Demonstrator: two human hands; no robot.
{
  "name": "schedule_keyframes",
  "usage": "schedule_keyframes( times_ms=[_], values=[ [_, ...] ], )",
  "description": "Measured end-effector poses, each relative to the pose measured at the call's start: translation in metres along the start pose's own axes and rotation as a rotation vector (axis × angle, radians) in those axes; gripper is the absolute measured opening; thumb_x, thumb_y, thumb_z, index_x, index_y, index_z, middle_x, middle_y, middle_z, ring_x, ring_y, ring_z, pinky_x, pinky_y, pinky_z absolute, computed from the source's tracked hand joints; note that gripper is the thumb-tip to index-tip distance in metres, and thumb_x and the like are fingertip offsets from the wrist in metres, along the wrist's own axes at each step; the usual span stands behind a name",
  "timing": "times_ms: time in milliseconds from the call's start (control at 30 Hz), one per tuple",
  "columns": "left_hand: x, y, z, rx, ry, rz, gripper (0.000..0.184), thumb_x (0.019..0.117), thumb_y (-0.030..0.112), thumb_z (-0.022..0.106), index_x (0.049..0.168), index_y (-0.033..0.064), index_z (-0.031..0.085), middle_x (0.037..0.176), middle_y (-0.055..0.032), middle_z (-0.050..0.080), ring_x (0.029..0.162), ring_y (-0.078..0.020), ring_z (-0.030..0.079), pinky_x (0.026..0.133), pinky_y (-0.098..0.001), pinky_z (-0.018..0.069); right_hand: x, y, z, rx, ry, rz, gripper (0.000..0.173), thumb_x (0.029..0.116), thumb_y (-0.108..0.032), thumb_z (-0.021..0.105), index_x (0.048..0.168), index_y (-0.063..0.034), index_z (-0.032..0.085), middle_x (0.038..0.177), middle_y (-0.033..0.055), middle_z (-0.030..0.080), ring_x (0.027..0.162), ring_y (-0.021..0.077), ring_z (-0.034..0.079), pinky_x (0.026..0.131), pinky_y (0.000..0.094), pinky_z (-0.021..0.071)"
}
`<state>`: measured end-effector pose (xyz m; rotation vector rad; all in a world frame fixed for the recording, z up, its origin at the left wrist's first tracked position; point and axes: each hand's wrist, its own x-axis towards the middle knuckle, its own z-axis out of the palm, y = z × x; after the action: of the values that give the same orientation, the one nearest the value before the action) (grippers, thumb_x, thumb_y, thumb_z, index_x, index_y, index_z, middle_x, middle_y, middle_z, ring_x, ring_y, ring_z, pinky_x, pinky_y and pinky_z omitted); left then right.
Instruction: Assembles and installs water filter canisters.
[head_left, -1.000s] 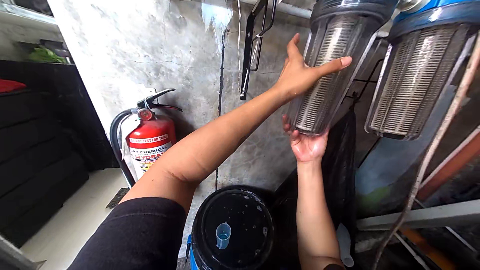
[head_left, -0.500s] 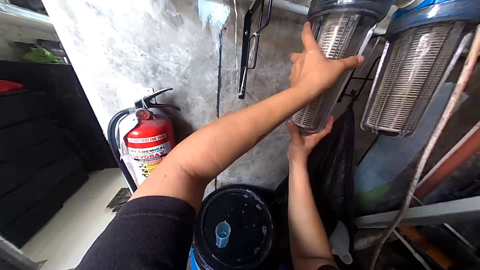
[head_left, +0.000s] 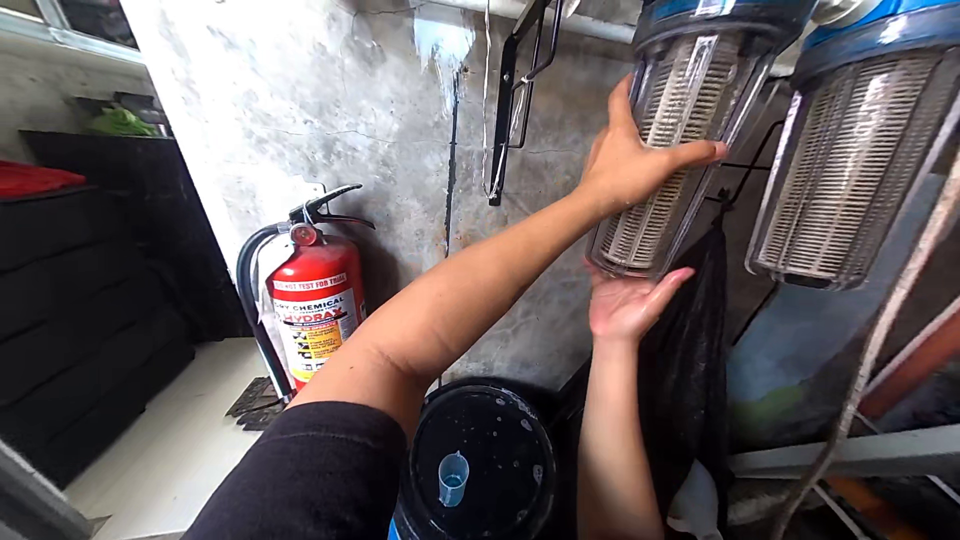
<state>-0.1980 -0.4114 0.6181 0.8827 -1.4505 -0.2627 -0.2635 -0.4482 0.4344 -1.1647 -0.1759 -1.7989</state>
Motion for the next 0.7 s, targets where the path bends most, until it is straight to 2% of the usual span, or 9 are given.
schedule_keyframes(
  times_ms=[67, 133, 200, 267, 333, 400, 500, 633, 700],
  values=[
    [-0.012, 0.016, 0.007, 0.127, 0.097, -0.075, 0.130, 0.0639, 0.043, 0.095, 0.164, 0.0283, 0.014, 0.133, -0.0257, 0.058, 0.108, -0.0392, 0.066, 0.085, -0.0600, 0.0567, -0.005, 0.013, 0.003, -0.395, 0.013, -0.344, 0.110, 0.0947, -0.039, 0.073, 0.163, -0.0134, -0.009, 0.166, 0.0152, 0.022, 0.143, 0.0239, 0.046, 0.108, 0.0470, 0.0530],
    [-0.028, 0.037, 0.012, 0.214, 0.108, -0.137, 0.130, 0.0708, 0.049, 0.092, 0.166, 0.0296, 0.006, 0.144, -0.0326, 0.046, 0.118, -0.0472, 0.059, 0.090, -0.0648, 0.0519, -0.002, 0.021, 0.010, -0.453, 0.116, -0.419, 0.137, 0.0705, -0.020, 0.093, 0.160, -0.0049, -0.009, 0.161, 0.0214, 0.025, 0.140, 0.0241, 0.049, 0.105, 0.0431, 0.0556],
    [-0.048, 0.055, 0.007, 0.246, 0.031, -0.084, 0.124, 0.0778, 0.057, 0.085, 0.167, 0.0279, 0.004, 0.152, -0.0351, 0.036, 0.129, -0.0492, 0.050, 0.098, -0.0667, 0.0478, 0.002, 0.018, 0.012, -0.129, 0.088, -0.258, 0.106, 0.0775, -0.019, 0.088, 0.158, -0.0178, 0.017, 0.147, 0.0045, 0.048, 0.129, 0.0151, 0.057, 0.101, 0.0387, 0.0559],
    [-0.059, 0.054, -0.007, 0.212, 0.040, 0.208, 0.093, 0.0841, 0.049, 0.081, 0.161, 0.0197, 0.036, 0.145, -0.0270, 0.046, 0.125, -0.0387, 0.053, 0.095, -0.0541, 0.0520, 0.006, 0.004, 0.008, 0.325, -0.054, 0.112, 0.042, 0.0934, -0.043, 0.071, 0.128, -0.0214, 0.060, 0.112, -0.0002, 0.072, 0.095, 0.0099, 0.071, 0.080, 0.0304, 0.0617],
    [-0.043, 0.031, -0.022, 0.144, 0.152, 0.516, 0.067, 0.0886, 0.032, 0.077, 0.145, 0.0046, 0.055, 0.138, -0.0213, 0.057, 0.122, -0.0296, 0.059, 0.098, -0.0431, 0.0540, 0.016, -0.002, 0.000, 0.657, -0.226, 0.511, 0.070, 0.0963, -0.071, 0.044, 0.118, -0.0088, 0.068, 0.085, 0.0073, 0.073, 0.058, 0.0096, 0.065, 0.051, 0.0220, 0.0549],
    [-0.023, 0.008, -0.031, 0.095, 0.221, 0.317, 0.060, 0.0960, 0.036, 0.067, 0.146, 0.0062, 0.053, 0.141, -0.0210, 0.055, 0.127, -0.0320, 0.056, 0.103, -0.0502, 0.0498, 0.020, -0.003, -0.003, 0.643, -0.171, 0.715, 0.078, 0.1000, -0.067, 0.029, 0.120, -0.0020, 0.066, 0.079, 0.0135, 0.070, 0.045, 0.0129, 0.058, 0.039, 0.0216, 0.0482],
    [0.000, -0.004, -0.029, -0.156, -0.001, -0.177, 0.066, 0.1082, 0.057, 0.034, 0.154, 0.0101, 0.041, 0.149, -0.0212, 0.051, 0.136, -0.0330, 0.052, 0.108, -0.0569, 0.0440, 0.007, -0.001, 0.015, 0.119, 0.252, 0.370, 0.068, 0.1084, -0.058, 0.006, 0.130, -0.0142, 0.053, 0.104, 0.0114, 0.072, 0.081, 0.0202, 0.072, 0.069, 0.0360, 0.0605],
    [0.003, 0.002, -0.010, -0.448, -0.146, -0.290, 0.090, 0.1020, 0.072, 0.006, 0.133, 0.0075, 0.060, 0.114, -0.0173, 0.069, 0.103, -0.0271, 0.068, 0.087, -0.0489, 0.0573, -0.010, 0.019, 0.011, -0.362, 0.102, -0.332, 0.102, 0.1004, -0.047, 0.062, 0.164, -0.0099, -0.008, 0.164, 0.0155, 0.028, 0.143, 0.0232, 0.046, 0.112, 0.0448, 0.0500],
    [-0.009, 0.008, 0.003, -0.292, 0.008, -0.237, 0.080, 0.1057, 0.067, 0.015, 0.137, 0.0074, 0.058, 0.116, -0.0187, 0.070, 0.105, -0.0293, 0.069, 0.089, -0.0529, 0.0578, -0.009, 0.016, 0.016, -0.217, 0.098, -0.273, 0.092, 0.0978, -0.031, 0.068, 0.162, -0.0130, 0.004, 0.154, 0.0091, 0.040, 0.131, 0.0179, 0.056, 0.102, 0.0399, 0.0561]
  ],
)
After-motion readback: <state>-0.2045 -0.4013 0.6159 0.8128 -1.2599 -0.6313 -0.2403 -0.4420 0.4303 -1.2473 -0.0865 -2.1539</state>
